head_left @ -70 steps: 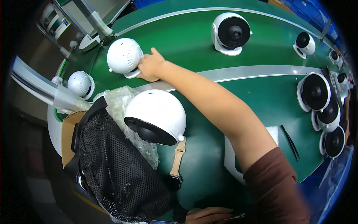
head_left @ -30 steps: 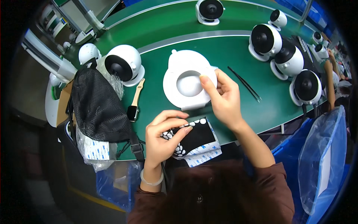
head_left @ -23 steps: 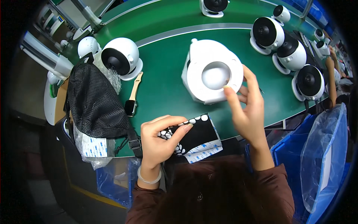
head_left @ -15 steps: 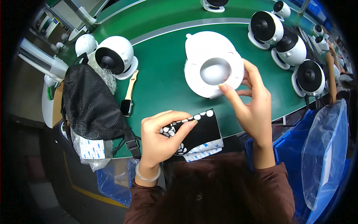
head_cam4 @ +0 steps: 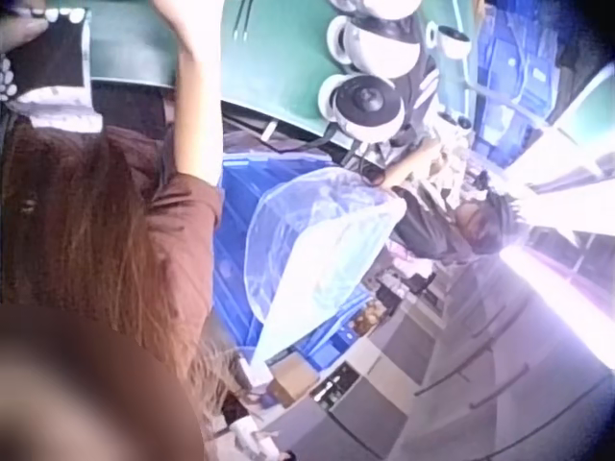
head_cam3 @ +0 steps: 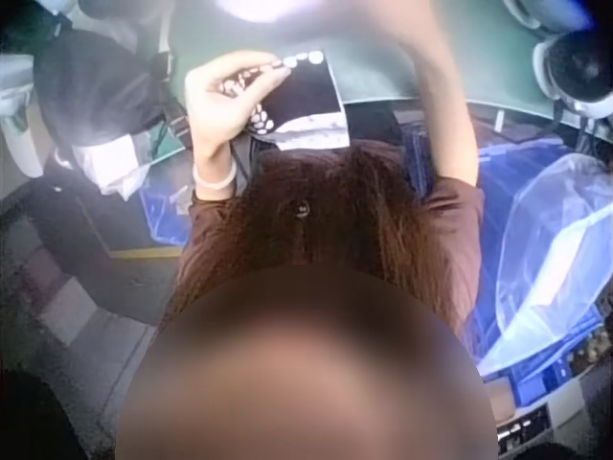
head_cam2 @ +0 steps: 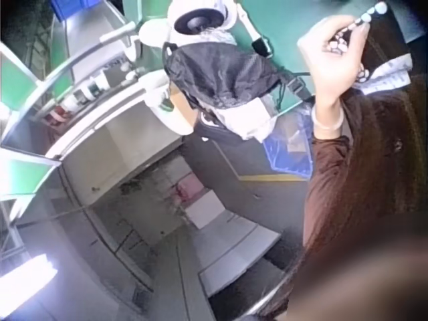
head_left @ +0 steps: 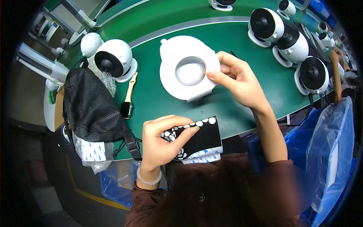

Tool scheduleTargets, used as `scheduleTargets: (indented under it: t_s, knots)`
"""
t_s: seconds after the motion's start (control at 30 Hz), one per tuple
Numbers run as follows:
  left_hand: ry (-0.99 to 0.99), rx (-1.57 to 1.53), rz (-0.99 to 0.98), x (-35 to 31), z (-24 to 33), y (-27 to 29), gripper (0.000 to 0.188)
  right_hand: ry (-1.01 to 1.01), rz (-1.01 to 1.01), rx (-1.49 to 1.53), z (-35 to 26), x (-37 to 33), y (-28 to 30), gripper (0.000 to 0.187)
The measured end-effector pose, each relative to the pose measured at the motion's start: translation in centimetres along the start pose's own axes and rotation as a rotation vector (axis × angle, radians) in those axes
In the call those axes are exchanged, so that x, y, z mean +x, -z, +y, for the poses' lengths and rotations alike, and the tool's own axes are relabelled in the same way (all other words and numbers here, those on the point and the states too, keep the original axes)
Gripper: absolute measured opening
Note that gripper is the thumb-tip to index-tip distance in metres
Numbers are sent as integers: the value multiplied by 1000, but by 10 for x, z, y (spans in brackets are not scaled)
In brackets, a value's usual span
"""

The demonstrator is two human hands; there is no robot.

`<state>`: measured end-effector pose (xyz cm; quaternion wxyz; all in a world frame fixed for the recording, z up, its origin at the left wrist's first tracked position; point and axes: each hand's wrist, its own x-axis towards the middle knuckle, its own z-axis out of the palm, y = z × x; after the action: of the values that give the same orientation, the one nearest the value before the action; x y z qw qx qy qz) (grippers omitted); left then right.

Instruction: Apply small black adhesive pads to the bottom of white security cameras on an assembly line.

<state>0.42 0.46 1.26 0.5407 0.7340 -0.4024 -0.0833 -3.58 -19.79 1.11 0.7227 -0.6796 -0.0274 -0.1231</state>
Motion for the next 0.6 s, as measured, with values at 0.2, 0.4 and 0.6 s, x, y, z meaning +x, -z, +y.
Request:
scheduleTargets:
  t_s: [0.2,0.4,0.6]
  knots:
    - [56,-19,54,-2,-2,5,10,330,492,-481,2,-14,-14,30]
    - [58,-31,17,8,4,1,10,447,631,-891,-9,-26,-2,38]
    - [139,-328,-161,13,0,-3,35,328,122,-624,-11,-60,-24,23]
